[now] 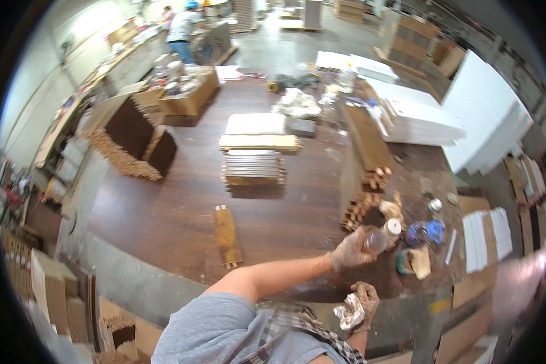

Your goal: The person applies stain to wooden blocks with a cloth and stacks them on a table.

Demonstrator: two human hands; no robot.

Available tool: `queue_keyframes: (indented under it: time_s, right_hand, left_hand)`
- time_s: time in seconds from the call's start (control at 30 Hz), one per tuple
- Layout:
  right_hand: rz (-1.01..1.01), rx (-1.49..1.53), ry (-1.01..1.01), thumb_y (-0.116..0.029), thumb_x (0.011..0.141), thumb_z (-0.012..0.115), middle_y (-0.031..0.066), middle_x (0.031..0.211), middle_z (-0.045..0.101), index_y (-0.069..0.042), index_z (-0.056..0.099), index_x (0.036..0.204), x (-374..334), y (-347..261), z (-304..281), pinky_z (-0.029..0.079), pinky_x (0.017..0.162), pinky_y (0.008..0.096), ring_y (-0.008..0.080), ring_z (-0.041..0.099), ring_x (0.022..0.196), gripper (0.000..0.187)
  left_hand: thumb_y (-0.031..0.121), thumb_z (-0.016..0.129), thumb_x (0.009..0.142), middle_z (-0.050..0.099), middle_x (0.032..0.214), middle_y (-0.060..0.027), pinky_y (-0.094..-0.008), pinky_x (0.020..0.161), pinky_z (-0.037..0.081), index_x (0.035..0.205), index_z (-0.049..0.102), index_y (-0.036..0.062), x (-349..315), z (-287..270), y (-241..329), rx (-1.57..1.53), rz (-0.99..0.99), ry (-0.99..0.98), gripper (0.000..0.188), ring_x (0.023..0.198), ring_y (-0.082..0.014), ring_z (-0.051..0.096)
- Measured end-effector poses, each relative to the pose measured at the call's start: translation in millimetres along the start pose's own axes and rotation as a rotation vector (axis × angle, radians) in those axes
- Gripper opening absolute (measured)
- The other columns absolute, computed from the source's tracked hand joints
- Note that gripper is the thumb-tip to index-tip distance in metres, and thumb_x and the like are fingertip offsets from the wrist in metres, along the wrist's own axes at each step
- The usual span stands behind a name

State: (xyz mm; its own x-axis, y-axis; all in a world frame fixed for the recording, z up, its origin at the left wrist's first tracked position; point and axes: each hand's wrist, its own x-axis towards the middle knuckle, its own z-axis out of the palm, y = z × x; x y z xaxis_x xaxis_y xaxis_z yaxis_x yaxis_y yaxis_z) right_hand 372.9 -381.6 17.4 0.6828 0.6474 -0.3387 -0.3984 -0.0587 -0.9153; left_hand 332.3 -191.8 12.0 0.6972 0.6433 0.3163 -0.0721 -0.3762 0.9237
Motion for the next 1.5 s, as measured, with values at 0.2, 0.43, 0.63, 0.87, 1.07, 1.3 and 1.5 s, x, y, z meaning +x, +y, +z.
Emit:
queue_keyframes:
  time_s: [0.2, 0.43, 0.63, 0.87, 1.07, 1.3, 1.5]
  right_hand:
    - [-0.184, -0.175, -0.167, -0.006, 0.093, 0.060, 0.0025, 0.082, 0.059, -0.001, 0.060, 0.092, 71, 25, 31, 0.044, 0.055, 0.0216, 0.0062, 0.050, 0.063, 0.005]
    - [-0.527, -0.201, -0.571, -0.010, 0.097, 0.056, 0.0033, 0.093, 0.054, 0.000, 0.058, 0.106, 28, 13, 238, 0.046, 0.065, 0.0244, 0.0088, 0.051, 0.076, 0.014]
    - [-0.087, -0.009, -1.113, -0.016, 0.095, 0.059, 0.0025, 0.090, 0.056, -0.002, 0.059, 0.106, -55, 62, 298, 0.048, 0.067, 0.0242, 0.0105, 0.055, 0.077, 0.018]
    - [-0.092, -0.228, -1.608, -0.025, 0.101, 0.046, 0.0118, 0.131, 0.050, -0.003, 0.034, 0.143, -117, 104, 328, 0.048, 0.098, 0.0387, 0.0227, 0.055, 0.117, 0.049]
    - [0.286, -0.111, -1.602, -0.011, 0.096, 0.057, 0.0092, 0.117, 0.057, -0.002, 0.041, 0.136, -166, 115, 365, 0.052, 0.088, 0.0323, 0.0172, 0.059, 0.103, 0.044]
    - [-0.076, -0.284, -1.410, -0.003, 0.091, 0.059, 0.0117, 0.111, 0.061, 0.002, 0.048, 0.127, -138, 80, 386, 0.059, 0.072, 0.0304, 0.0186, 0.063, 0.096, 0.038]
    - [0.238, -0.263, -1.514, -0.014, 0.101, 0.051, 0.0084, 0.114, 0.060, -0.002, 0.051, 0.123, -171, 48, 348, 0.051, 0.084, 0.0285, 0.0162, 0.060, 0.098, 0.025]
  left_hand:
    - [0.012, 0.079, 0.078, 0.055, 0.121, -0.0060, -0.0319, 0.096, 0.045, 0.136, 0.037, 0.0047, -128, -115, 73, -0.445, -0.238, -0.038, 0.072, 0.113, -0.0151, 0.052]
    - [0.017, 0.080, 0.070, 0.039, 0.139, -0.0125, -0.0396, 0.109, 0.034, 0.139, 0.038, 0.0027, -206, -149, 104, -0.242, -0.177, 0.339, 0.081, 0.132, -0.0240, 0.039]
    - [0.023, 0.080, 0.072, 0.037, 0.139, -0.0112, -0.0395, 0.111, 0.031, 0.139, 0.038, 0.0030, -278, -196, 128, -0.144, -0.148, 0.628, 0.082, 0.133, -0.0234, 0.038]
    - [0.015, 0.078, 0.071, 0.051, 0.127, -0.0083, -0.0352, 0.106, 0.037, 0.138, 0.038, 0.0062, -372, -226, 141, -0.092, -0.264, 0.998, 0.079, 0.123, -0.0198, 0.046]
    - [0.014, 0.079, 0.070, 0.057, 0.122, -0.0083, -0.0358, 0.101, 0.042, 0.137, 0.041, 0.0056, -420, -240, 149, 0.034, -0.296, 1.092, 0.078, 0.118, -0.0185, 0.052]
    - [0.012, 0.083, 0.070, 0.055, 0.123, -0.0073, -0.0353, 0.096, 0.048, 0.137, 0.040, 0.0083, -423, -241, 152, 0.242, -0.371, 0.999, 0.079, 0.113, -0.0175, 0.054]
    - [0.003, 0.078, 0.075, 0.049, 0.133, -0.0079, -0.0290, 0.087, 0.057, 0.139, 0.038, 0.0078, -403, -234, 148, -0.133, -0.399, 0.993, 0.076, 0.110, -0.0160, 0.057]
